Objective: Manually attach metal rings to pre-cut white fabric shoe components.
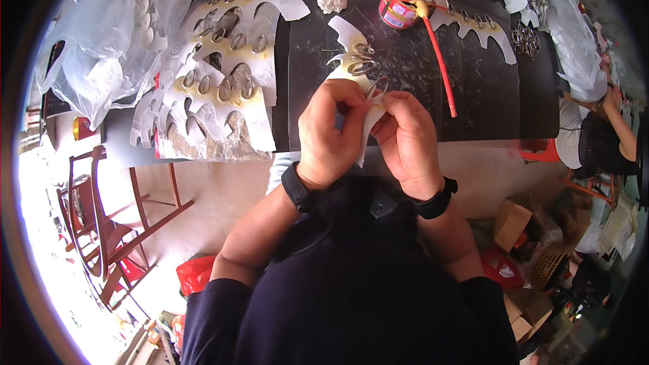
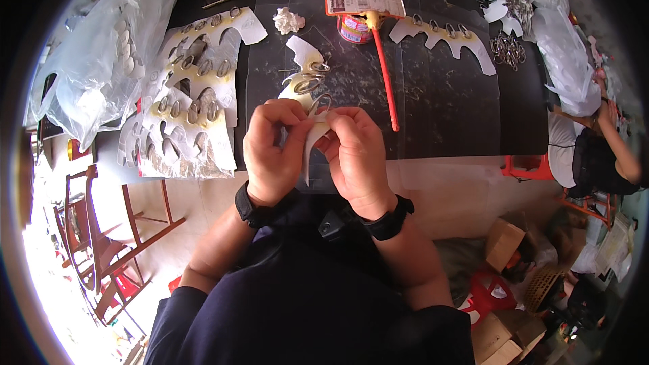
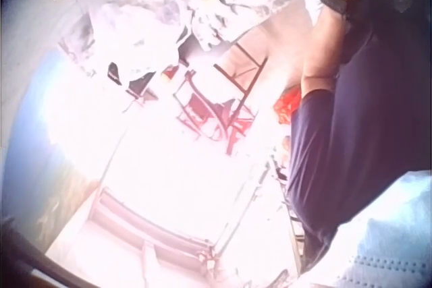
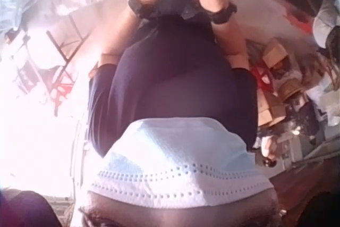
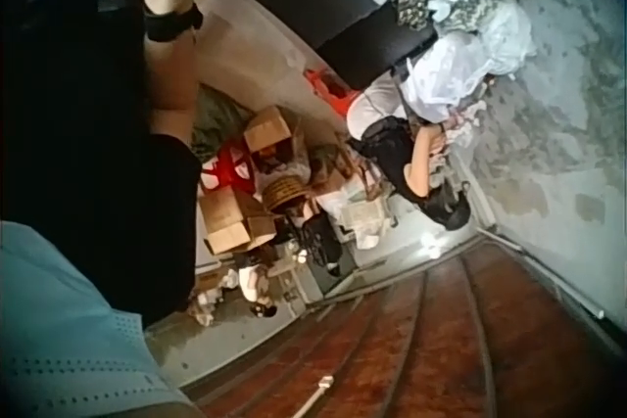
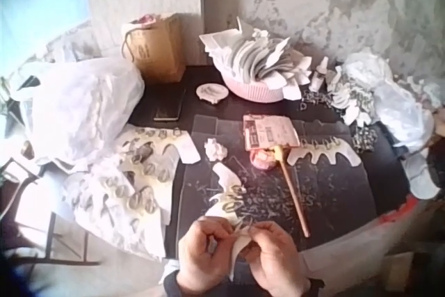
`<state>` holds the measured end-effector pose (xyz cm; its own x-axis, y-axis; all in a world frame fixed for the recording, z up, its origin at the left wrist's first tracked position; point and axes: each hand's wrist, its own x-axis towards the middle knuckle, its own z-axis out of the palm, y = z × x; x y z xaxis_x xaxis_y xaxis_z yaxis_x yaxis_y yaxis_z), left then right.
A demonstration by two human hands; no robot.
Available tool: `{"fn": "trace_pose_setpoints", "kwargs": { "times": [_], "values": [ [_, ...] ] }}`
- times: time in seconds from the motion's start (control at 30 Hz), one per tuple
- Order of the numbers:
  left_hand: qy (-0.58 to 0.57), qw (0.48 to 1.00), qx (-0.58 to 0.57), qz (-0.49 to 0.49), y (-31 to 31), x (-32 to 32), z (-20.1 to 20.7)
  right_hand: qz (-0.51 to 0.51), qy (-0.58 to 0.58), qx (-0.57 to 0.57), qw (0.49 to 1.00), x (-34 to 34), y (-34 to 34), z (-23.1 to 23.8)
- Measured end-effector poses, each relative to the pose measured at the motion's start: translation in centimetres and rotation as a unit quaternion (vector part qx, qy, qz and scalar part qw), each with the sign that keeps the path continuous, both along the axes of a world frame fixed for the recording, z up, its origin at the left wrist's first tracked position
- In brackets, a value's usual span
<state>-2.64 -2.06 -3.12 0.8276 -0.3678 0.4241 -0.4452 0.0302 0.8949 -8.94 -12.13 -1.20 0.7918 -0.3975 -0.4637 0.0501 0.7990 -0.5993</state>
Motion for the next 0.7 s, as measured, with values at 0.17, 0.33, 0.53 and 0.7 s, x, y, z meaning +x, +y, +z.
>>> {"fn": "trace_pose_setpoints", "kwargs": {
  "times": [0.17, 0.33, 0.53, 0.7],
  "values": [
    [0.173, 0.984, 0.029, 0.016, 0.0, -0.3, 0.8, -0.036, -0.04, -0.12, 0.991, 0.1, 1.2, -1.0],
    [0.197, 0.978, 0.069, 0.022, 0.3, -0.3, 1.3, -0.052, -0.082, -0.233, 0.968, 0.2, 1.8, -1.6],
    [0.096, 0.992, 0.068, 0.054, 0.3, -0.3, 0.7, -0.053, -0.048, -0.163, 0.984, 0.6, 1.8, -0.9],
    [0.089, 0.992, 0.08, 0.027, 0.6, 0.0, 1.3, -0.048, -0.046, -0.145, 0.987, 0.6, 1.8, -0.9]
  ]
}}
